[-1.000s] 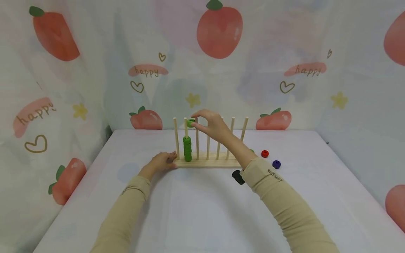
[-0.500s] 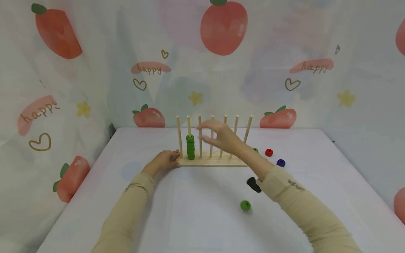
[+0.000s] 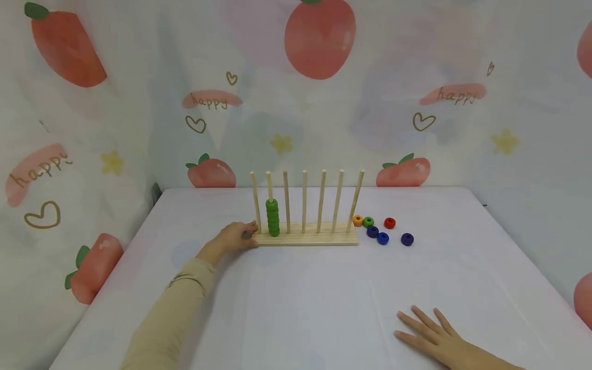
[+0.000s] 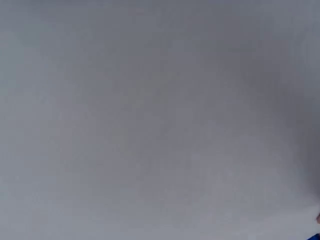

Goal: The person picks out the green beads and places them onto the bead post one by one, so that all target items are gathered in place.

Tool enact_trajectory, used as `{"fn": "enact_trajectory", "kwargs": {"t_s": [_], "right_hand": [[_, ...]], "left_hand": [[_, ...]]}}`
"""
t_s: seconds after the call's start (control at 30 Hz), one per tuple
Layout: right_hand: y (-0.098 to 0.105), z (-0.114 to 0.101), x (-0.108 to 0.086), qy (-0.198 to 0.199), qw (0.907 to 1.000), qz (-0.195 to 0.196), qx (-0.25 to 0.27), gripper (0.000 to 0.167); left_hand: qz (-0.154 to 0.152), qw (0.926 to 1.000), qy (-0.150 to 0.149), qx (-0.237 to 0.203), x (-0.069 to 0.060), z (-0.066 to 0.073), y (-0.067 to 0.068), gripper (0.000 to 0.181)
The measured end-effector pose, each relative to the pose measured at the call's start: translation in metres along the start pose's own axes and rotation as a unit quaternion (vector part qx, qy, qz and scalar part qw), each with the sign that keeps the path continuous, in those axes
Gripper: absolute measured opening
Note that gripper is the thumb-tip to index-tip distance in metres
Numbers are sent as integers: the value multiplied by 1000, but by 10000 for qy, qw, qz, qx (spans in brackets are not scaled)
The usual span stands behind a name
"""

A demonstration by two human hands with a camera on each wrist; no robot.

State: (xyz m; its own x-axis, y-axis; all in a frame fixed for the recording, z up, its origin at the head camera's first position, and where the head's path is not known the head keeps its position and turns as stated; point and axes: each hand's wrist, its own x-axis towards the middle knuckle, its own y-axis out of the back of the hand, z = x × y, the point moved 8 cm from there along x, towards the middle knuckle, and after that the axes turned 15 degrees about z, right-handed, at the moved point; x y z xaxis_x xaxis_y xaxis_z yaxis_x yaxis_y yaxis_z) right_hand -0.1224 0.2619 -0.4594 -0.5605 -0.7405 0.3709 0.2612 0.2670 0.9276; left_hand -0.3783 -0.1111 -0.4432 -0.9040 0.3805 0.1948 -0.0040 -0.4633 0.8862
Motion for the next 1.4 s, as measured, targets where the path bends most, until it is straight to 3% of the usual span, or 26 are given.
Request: {"fn": "enact_trajectory", "kwargs": {"t_s": [0.1,0.2,0.33,0.43,0.57,1.03,1.23,1.4], "right_hand": [[3,3,-3,212,9989,364,182,82],[8,2,-1,394,9983,435,10,73],[16,4,3,248,9974,651,-169,57],[19,8,10,65,9948,1016,90,54],[14,13,30,97,9912,1301,217,50],[-26,58,122,-82,9907,1264,502,42],[-41,73,148,-157,9923,1136,466,40],[-42,77,165,65,9909,1287,387,33]], "left_hand": [[-7,10000,30,-20,-1,-3,2,55],[36,10000,35,-55,-2,-6,3,55],[60,9999,29,-126,-3,-7,4,54],[52,9998,60,-172,-4,-8,3,54],[31,9999,90,-135,-5,-9,3,54],[-55,10000,12,-24,-3,-2,2,55],[-104,9999,18,-96,-3,-1,-1,56],[-56,10000,-53,23,-3,-2,-1,56]]}}
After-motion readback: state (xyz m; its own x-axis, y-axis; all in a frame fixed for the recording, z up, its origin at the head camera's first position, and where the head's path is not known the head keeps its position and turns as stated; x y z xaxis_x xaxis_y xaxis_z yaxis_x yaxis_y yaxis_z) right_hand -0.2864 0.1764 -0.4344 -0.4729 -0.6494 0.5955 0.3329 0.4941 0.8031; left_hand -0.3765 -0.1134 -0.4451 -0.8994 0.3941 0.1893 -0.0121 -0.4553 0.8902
